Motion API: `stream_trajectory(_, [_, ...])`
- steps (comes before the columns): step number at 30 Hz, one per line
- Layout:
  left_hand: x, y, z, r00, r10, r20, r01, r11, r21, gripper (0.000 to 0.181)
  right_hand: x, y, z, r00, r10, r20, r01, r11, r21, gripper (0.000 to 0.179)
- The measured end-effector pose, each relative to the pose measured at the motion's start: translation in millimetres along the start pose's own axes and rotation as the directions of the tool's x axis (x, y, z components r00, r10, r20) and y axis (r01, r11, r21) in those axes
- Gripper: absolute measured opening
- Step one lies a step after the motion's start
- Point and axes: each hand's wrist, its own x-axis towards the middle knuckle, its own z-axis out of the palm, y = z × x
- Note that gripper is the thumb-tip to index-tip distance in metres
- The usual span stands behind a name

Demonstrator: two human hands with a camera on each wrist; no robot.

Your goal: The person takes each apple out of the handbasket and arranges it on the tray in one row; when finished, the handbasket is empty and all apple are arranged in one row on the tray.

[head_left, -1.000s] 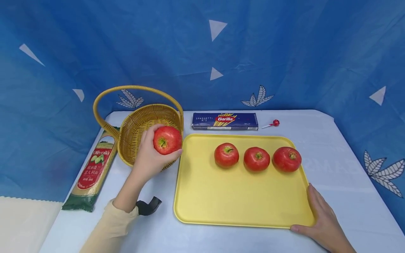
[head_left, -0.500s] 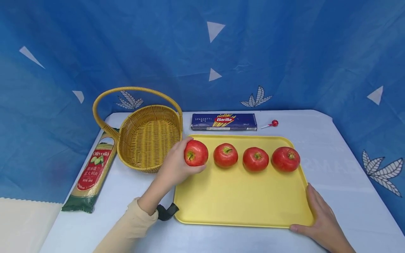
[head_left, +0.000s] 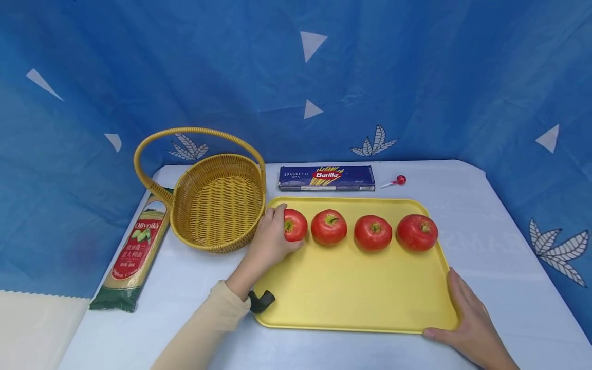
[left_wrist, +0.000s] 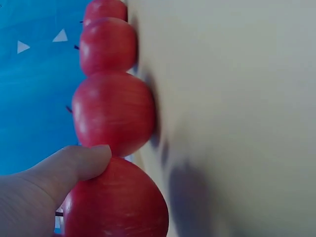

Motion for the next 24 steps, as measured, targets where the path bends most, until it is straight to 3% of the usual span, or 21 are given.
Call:
stream_trajectory(10, [4.6,-6.3,14.9,0.999,-0.025,-0.040,0.026,1.000,0.008,0.093,0.4,-1,1,1.000,-0.004,-0.009,0.004,1.000,0.007,0.139])
stream_trajectory(18, [4.7,-10.6,25.0,0.995,-0.032,-0.095,0.029,0.999,-0.042,0.091,-0.5,-1,0,1.000,-0.003,-0.003,0.003,1.000,0.008,0.138])
stream_trajectory(24, [2.3,-14.8,31.3,0.991,-0.091,-0.093,0.080,0.989,-0.123,0.099,0.3,-2,-1,1.000,0.009,0.007,-0.009,1.000,0.001,0.139])
